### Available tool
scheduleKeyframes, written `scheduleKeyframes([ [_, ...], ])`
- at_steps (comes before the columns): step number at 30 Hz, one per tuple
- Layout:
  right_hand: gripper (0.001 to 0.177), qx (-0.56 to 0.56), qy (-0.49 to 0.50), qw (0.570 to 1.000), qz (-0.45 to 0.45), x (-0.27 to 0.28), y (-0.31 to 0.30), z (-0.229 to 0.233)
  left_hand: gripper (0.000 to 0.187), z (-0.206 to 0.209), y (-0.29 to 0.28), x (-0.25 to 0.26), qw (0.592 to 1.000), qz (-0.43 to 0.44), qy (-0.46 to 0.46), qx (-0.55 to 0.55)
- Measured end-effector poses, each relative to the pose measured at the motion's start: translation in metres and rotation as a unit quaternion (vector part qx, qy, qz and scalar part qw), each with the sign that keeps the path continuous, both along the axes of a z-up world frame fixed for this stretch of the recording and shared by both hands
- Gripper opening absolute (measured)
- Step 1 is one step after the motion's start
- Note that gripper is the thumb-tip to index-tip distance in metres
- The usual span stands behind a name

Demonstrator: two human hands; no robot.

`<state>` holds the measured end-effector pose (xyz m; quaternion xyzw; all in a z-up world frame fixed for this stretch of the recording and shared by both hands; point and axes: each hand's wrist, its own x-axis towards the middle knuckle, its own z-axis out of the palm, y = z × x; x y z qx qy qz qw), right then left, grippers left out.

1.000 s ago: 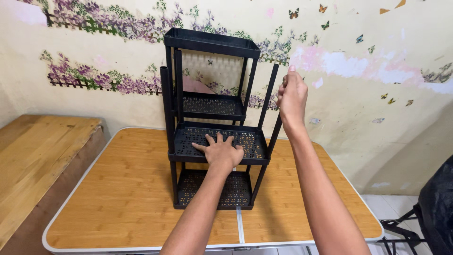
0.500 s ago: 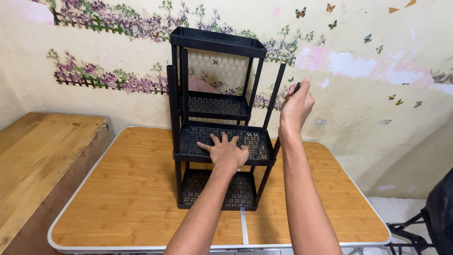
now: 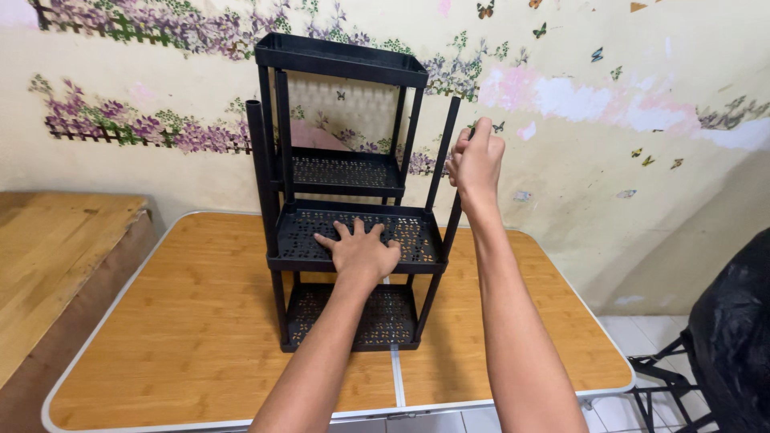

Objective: The person assembles a black three-tier storage shelf on a wooden table. They insert vertical poles into the shelf trays, align and stack the tiers, and adjust the structure to ensure stability. The process is performed by hand without tools.

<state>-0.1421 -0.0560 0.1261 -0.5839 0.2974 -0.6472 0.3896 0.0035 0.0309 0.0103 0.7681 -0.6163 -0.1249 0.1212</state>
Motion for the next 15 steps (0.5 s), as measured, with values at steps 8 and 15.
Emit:
scheduleKeyframes([
  [8,0.049,0.071,-0.01,0.959,0.274,-0.034,0.001,0.009,0.065,-0.002,-0.005,0.0,1.0,0.001,-0.005,-0.003],
  [15,0.047,0.038,-0.02,0.991,0.125,-0.017,0.007,-0.001,0.05,-0.008,-0.004,0.013,0.992,-0.051,0.014,-0.119],
])
